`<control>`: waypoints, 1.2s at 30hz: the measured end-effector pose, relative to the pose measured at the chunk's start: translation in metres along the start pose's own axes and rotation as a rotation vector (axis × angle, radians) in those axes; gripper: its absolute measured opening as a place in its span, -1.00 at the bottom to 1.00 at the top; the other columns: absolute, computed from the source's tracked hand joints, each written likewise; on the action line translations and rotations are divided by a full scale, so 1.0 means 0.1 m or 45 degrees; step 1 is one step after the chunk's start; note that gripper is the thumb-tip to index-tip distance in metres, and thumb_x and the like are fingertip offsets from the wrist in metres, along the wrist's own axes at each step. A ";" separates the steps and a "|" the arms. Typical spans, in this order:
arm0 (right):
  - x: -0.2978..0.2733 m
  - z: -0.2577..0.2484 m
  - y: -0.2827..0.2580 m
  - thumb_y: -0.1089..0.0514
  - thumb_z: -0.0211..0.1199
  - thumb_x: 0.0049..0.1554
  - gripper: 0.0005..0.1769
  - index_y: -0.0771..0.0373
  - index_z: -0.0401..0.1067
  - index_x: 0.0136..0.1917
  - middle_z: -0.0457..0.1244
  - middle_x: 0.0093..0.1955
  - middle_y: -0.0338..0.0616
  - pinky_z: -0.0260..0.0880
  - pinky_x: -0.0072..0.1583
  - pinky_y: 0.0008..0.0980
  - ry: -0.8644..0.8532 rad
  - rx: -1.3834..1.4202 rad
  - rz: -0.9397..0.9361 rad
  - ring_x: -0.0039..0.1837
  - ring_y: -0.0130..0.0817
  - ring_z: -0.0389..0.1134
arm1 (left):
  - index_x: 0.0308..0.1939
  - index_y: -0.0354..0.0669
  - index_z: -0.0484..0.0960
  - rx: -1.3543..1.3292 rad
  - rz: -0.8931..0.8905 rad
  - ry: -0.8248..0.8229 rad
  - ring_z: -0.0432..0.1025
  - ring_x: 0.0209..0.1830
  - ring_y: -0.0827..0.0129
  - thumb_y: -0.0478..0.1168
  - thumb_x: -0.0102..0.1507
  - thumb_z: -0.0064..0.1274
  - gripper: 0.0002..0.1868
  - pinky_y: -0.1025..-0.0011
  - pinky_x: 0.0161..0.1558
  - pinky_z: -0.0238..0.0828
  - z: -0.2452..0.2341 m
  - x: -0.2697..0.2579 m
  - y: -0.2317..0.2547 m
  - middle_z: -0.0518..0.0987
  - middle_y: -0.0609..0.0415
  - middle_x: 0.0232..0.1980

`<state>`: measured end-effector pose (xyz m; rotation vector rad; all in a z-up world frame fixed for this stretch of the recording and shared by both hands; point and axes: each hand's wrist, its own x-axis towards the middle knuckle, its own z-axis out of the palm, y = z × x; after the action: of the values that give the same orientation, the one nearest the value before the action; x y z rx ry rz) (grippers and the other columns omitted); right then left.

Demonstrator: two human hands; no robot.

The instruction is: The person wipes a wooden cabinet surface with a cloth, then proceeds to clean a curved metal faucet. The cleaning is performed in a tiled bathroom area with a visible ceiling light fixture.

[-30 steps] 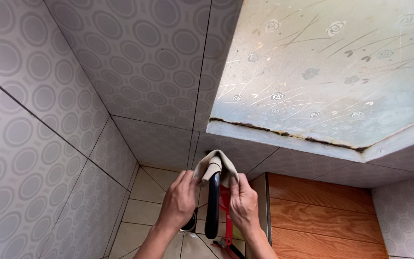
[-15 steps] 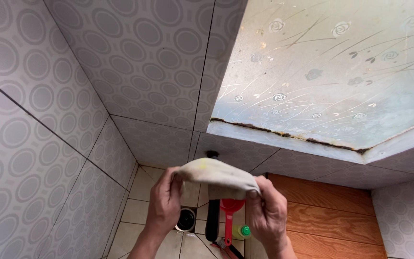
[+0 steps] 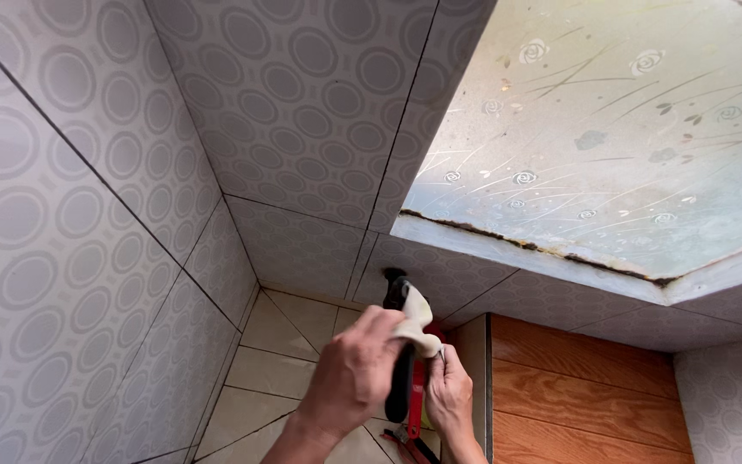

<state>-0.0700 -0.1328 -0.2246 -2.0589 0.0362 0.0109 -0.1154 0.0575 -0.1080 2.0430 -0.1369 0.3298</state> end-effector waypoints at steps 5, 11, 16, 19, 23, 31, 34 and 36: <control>-0.11 -0.22 -0.42 0.09 -0.01 0.37 -0.71 0.25 0.48 0.10 0.28 -0.28 -0.19 0.20 -0.27 -0.54 0.025 0.345 -0.257 -0.29 -0.58 0.17 | -0.04 -0.20 0.56 -0.153 -0.186 0.253 0.60 -0.34 0.34 -0.22 0.39 -0.13 -0.81 0.34 -0.32 0.55 0.09 -0.20 -0.55 0.66 0.05 -0.23; -0.13 -0.43 -0.79 0.14 0.05 0.36 -0.79 0.27 0.41 0.15 0.34 -0.23 -0.26 0.41 -0.20 -0.55 0.023 0.186 -0.774 -0.22 -0.58 0.36 | -0.02 -0.15 0.55 -0.220 -0.563 0.162 0.47 -0.35 0.40 -0.13 0.44 -0.14 -0.78 0.35 -0.31 0.48 0.41 -0.27 -0.72 0.58 0.04 -0.32; -0.01 -0.41 -0.40 0.07 0.03 0.33 -0.73 0.18 0.52 0.08 0.33 -0.38 -0.18 0.22 -0.35 -0.37 0.136 -0.012 -0.071 -0.38 -0.40 0.25 | -0.04 -0.13 0.55 -0.327 -0.494 0.184 0.51 -0.38 0.44 -0.19 0.42 -0.17 -0.80 0.38 -0.36 0.54 0.34 -0.19 -0.44 0.59 0.13 -0.34; -0.05 -0.33 -0.17 0.02 0.04 0.30 -0.73 0.18 0.47 0.08 0.39 -0.31 -0.24 0.35 -0.26 -0.43 0.249 -0.061 -0.049 -0.30 -0.46 0.37 | -0.01 -0.18 0.52 -0.310 -0.148 0.258 0.54 -0.36 0.41 -0.26 0.40 -0.13 -0.84 0.39 -0.36 0.55 0.21 -0.10 -0.20 0.61 0.12 -0.27; -0.10 -0.31 -0.11 -0.02 -0.02 0.37 -0.66 0.19 0.50 0.06 0.39 -0.26 -0.18 0.37 -0.21 -0.41 0.168 -0.029 0.106 -0.24 -0.45 0.37 | 0.00 -0.22 0.51 -0.301 0.025 0.210 0.55 -0.35 0.33 -0.29 0.41 -0.07 -0.88 0.37 -0.35 0.53 0.18 -0.03 0.11 0.58 0.04 -0.21; -0.21 -0.37 -0.51 -0.03 -0.05 0.31 -0.62 0.25 0.47 0.05 0.32 -0.30 -0.26 0.36 -0.33 -0.49 -0.091 0.719 0.225 -0.35 -0.51 0.29 | -0.03 -0.11 0.55 -0.213 -0.218 0.227 0.48 -0.42 0.47 -0.21 0.44 -0.22 -0.79 0.45 -0.46 0.50 0.36 -0.30 -0.29 0.57 0.16 -0.25; -0.28 -0.44 -0.60 -0.04 -0.01 0.38 -0.61 0.29 0.49 0.04 0.22 -0.33 -0.32 0.15 -0.37 -0.54 -0.183 0.713 -0.129 -0.35 -0.62 0.13 | -0.06 -0.07 0.57 -0.253 -0.576 0.220 0.36 -0.53 0.49 -0.09 0.43 -0.21 -0.74 0.45 -0.56 0.35 0.34 -0.42 -0.48 0.50 0.19 -0.43; -0.39 -0.45 -0.64 -0.03 -0.02 0.38 -0.62 0.26 0.47 -0.02 0.24 -0.35 -0.29 0.17 -0.36 -0.52 -0.148 0.495 -0.226 -0.35 -0.60 0.16 | -0.05 -0.06 0.57 -0.286 -0.657 0.261 0.31 -0.56 0.52 -0.02 0.43 -0.19 -0.71 0.48 -0.55 0.26 0.33 -0.49 -0.45 0.44 0.16 -0.51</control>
<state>-0.1071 -0.1421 -0.1464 -1.6632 -0.2017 0.0124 -0.1459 0.0477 -0.1745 1.7345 0.4536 0.1859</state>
